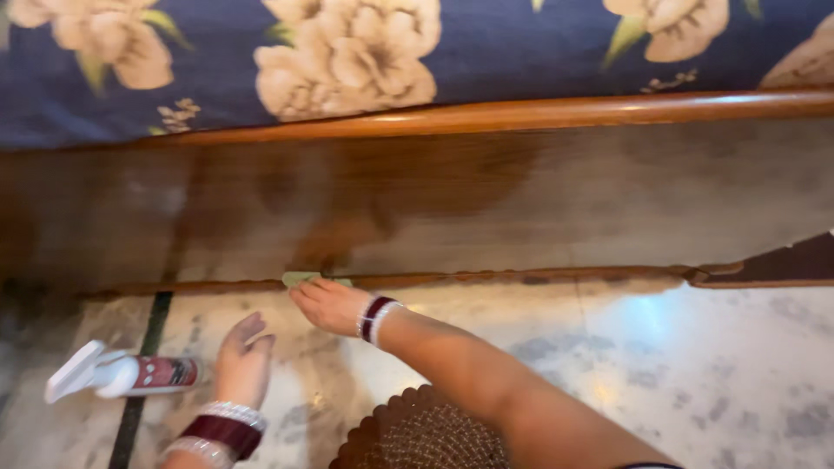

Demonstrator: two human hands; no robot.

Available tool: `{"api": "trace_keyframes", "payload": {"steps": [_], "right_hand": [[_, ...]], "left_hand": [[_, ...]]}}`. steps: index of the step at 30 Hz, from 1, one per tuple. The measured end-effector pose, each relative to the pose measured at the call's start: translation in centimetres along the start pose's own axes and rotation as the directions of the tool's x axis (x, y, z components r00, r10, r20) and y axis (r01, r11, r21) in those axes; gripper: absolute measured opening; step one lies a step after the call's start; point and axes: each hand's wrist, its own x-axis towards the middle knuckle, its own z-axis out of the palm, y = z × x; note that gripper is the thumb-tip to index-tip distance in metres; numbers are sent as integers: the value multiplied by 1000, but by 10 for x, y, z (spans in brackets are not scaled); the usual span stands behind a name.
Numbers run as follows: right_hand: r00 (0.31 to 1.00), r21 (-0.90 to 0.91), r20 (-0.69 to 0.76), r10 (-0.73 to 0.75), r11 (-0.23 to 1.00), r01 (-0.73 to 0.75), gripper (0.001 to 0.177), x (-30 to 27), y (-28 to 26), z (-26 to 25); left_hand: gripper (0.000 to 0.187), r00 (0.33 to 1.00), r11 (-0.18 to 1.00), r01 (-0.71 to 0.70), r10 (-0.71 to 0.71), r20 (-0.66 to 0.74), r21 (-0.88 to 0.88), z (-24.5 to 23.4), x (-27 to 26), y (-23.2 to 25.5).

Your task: The person cleans the wooden frame of a bed using a green cloth and a spray bottle. They wipe the side and corner edges of the bed frame, occasionally spraying the surface with a cleaning solution before wiping it down.

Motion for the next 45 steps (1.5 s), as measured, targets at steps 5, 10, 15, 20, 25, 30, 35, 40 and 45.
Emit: {"api": "trace_keyframes", "payload": {"steps": [5, 10, 15, 20, 25, 30, 35, 40, 45], "right_hand": [[970, -112, 240, 27, 994, 1, 40, -38, -3, 42], [986, 84, 149, 80, 992, -93, 56, -129, 28, 25], [961, 160, 215, 173, 965, -209, 57, -264, 73, -48], [889, 49, 359, 285, 945, -323, 58, -381, 101, -131], [838, 35, 289, 462, 870, -492, 57, -449, 101, -149], [821, 311, 173, 544, 761, -570, 53, -407, 79, -118], [879, 221, 153, 451, 851, -476, 49, -382, 84, -120], [771, 143, 39, 636, 760, -634, 44, -477, 97, -156], [284, 45, 125, 951, 281, -959, 38, -556, 110, -227]], "left_hand": [[46, 990, 957, -68, 31, 135, 282, 2, -26, 29], [44, 965, 922, -157, 67, 253, 354, 37, -47, 51], [48, 944, 898, -221, 99, 314, 380, 97, -60, 81], [49, 904, 849, -331, 161, 396, 411, 161, -82, 115], [49, 882, 789, -350, 96, 461, 505, 207, -106, 137], [53, 703, 551, -659, 207, 681, 512, 268, -110, 139], [61, 540, 233, -825, 58, 840, 515, 336, -110, 124], [74, 407, 86, -910, 2, 914, 405, 365, -103, 115], [75, 245, -13, -969, 37, 969, 246, 378, -112, 131]]}}
